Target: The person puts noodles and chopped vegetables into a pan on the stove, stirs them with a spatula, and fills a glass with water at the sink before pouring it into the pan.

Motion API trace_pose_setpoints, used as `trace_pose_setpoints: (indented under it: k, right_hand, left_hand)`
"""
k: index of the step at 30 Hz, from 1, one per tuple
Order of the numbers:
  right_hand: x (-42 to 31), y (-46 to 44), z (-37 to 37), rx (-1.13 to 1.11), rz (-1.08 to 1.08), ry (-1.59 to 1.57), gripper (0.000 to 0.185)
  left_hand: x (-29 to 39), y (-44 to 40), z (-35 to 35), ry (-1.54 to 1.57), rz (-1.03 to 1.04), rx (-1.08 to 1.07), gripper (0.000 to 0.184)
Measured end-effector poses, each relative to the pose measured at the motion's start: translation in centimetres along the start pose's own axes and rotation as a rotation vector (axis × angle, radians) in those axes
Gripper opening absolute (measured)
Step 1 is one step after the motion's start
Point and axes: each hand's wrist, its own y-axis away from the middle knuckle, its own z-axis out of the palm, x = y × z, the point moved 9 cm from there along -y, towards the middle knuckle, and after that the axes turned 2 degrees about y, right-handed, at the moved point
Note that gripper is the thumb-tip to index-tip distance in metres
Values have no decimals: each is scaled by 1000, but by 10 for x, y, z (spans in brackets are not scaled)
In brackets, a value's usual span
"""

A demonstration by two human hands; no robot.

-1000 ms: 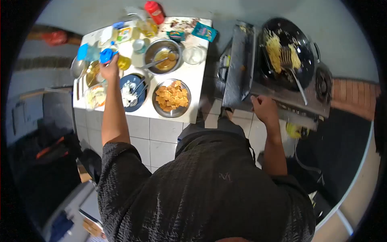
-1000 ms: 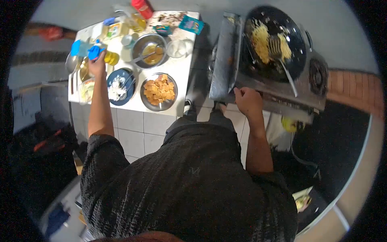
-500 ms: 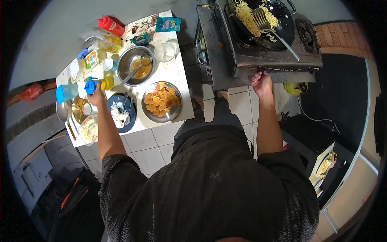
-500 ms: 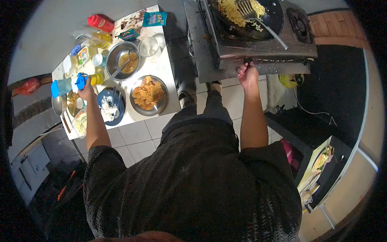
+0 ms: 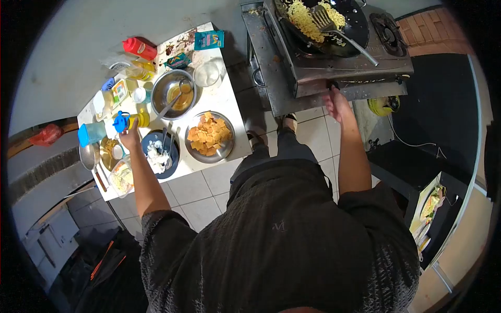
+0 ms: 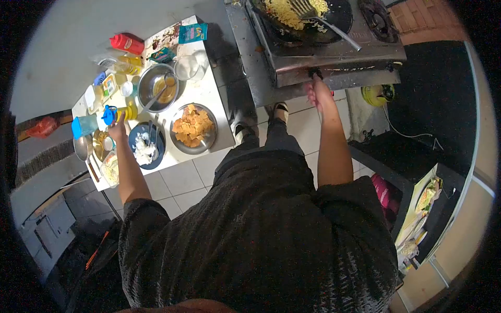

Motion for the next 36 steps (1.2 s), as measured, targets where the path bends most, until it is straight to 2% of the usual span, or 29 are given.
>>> trace_pose_setpoints:
  k: [1,3,4,6,7,9,10,12,14,16,18,19,21,22,24,25,26,28,31,34,35,36]
  right_hand:
    - [-27,35,-14,309,-120,326,40]
    - [-90,96,-51,885,-511,606,47]
    - [-109,126,-78,1143,-782,541,49]
    - [-161,189,-59,1205,-891,515,52]
    - [-178,194,-58,1204,-892,513,52]
    - [-210,158,-47,913,-688,810,61]
    - [-218,145,-55,909,-703,813,61]
    - [-241,130,-49,901,-1004,1021,70]
    - [-257,134,-35,859,-982,1081,66]
    - [-282,142,-17,824,-954,1121,62]
    - [-311,143,9,610,-870,1469,46]
    - [-332,152,4,610,-882,1462,46]
    - [-377,180,6,728,-1080,1579,32]
    - [-396,186,2,722,-1090,1582,32]
    - [-413,200,18,766,-1330,1903,28]
    - [-412,209,27,706,-1531,1860,26]
    - [-414,202,36,697,-1542,1861,26]
    - [-403,147,50,425,-1229,1977,28]
    - [-392,122,63,134,-1384,1749,29]
    - [-397,147,48,128,-1396,1752,28]
    - [-401,148,43,229,-1392,1836,27]
    - [-406,143,40,229,-1393,1831,27]
  left_hand:
    - [8,8,-5,4,5,0,53]
    - [36,38,-25,-35,-19,171,47]
    - [55,56,-22,-35,-18,174,47]
    - [127,111,-37,35,324,551,35]
    - [154,125,-18,113,307,436,32]
    - [193,147,33,287,271,146,27]
    - [223,165,59,361,293,49,23]
    - [259,187,120,548,267,-226,17]
    - [318,223,174,494,252,-467,12]
    - [357,257,225,412,137,-649,16]
    - [387,278,270,310,168,-745,26]
    - [398,283,285,259,172,-720,30]
    - [413,289,304,216,159,-643,39]
    - [418,290,311,217,158,-632,39]
    - [416,288,311,-43,161,-491,36]
    - [416,288,313,-43,156,-482,36]
    - [415,288,314,-88,162,-468,36]
    - [414,288,313,-182,172,-444,35]
    - [421,296,309,-131,146,-492,38]
    - [418,293,312,-57,123,-521,39]
    - [417,294,314,-72,126,-540,37]
    - [418,293,316,-87,134,-561,34]
